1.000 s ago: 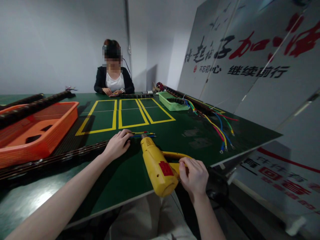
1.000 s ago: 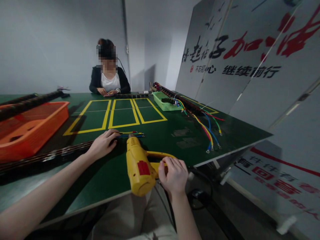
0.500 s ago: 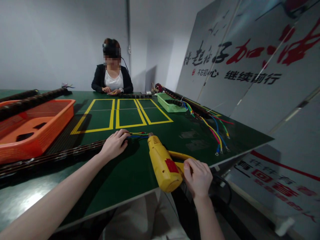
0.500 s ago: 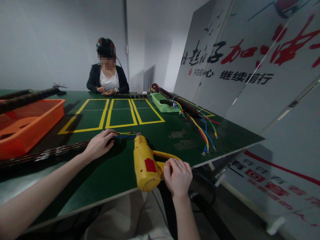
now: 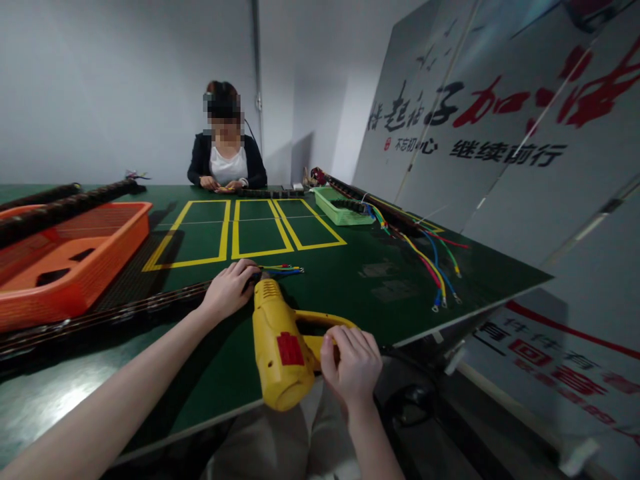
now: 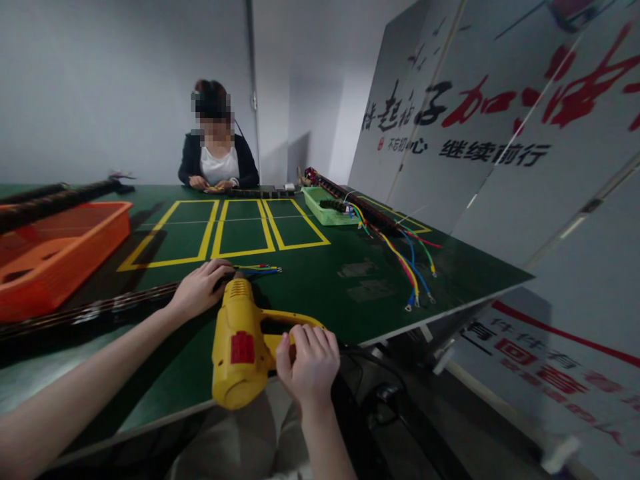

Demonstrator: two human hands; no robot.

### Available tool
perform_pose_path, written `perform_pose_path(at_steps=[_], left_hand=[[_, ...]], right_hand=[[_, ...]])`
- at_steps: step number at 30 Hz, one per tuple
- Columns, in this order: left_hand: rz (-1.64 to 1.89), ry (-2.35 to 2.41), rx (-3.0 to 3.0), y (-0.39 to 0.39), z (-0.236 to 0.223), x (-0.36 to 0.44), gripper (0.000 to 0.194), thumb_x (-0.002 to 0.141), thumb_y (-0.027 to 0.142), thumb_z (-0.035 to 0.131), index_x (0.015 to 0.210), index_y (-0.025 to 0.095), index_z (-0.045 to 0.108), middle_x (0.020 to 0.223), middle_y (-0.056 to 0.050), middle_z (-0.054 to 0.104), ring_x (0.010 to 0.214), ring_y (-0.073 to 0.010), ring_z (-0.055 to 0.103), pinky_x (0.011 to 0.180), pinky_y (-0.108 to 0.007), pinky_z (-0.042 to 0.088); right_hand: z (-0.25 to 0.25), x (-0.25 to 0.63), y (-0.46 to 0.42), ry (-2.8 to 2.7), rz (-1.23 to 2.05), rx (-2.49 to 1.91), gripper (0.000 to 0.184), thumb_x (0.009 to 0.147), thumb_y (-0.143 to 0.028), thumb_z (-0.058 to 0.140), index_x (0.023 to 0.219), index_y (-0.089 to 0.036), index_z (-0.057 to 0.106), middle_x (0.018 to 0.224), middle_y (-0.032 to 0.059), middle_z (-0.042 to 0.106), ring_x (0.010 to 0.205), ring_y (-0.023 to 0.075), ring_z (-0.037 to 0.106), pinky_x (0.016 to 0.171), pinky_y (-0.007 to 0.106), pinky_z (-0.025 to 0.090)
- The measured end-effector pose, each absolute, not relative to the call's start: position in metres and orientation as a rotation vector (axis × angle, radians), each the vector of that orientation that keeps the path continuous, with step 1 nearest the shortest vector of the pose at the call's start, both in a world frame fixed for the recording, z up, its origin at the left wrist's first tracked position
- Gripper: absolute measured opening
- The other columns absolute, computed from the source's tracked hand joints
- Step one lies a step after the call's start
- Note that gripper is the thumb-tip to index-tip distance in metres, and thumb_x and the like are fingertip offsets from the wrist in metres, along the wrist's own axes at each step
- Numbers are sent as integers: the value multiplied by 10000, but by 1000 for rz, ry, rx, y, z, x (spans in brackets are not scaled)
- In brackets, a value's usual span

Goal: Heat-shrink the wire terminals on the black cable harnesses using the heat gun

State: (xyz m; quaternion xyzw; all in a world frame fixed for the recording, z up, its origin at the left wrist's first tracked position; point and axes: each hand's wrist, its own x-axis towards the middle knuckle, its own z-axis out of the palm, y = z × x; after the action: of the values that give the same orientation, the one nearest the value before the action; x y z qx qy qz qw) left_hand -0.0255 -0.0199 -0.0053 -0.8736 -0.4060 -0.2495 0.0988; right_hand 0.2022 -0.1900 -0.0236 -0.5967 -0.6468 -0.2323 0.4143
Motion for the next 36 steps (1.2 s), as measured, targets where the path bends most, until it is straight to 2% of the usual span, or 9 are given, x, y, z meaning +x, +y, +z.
perform_pose_path(at_steps=[16,36], left_hand=[[-689,-1201,-2640,-23,-3,-28,304,862,222,408,1144,219,521,1235,-81,521,1103,-241,519,923,-409,477],[-689,-1187,-2640,-24,-2,-28,296,882,235,382,1142,214,521,1233,-82,519,1083,-235,529,899,-396,481]], right_hand=[[-20,234,-193,-1682,-541,-1457,285,918,-256,374,700,-195,547,643,1,595,652,120,532,695,277,324],[-14,303,-195,-1638,-777,-1542,274,909,-242,411,696,-195,576,654,-1,637,623,132,551,647,268,355]])
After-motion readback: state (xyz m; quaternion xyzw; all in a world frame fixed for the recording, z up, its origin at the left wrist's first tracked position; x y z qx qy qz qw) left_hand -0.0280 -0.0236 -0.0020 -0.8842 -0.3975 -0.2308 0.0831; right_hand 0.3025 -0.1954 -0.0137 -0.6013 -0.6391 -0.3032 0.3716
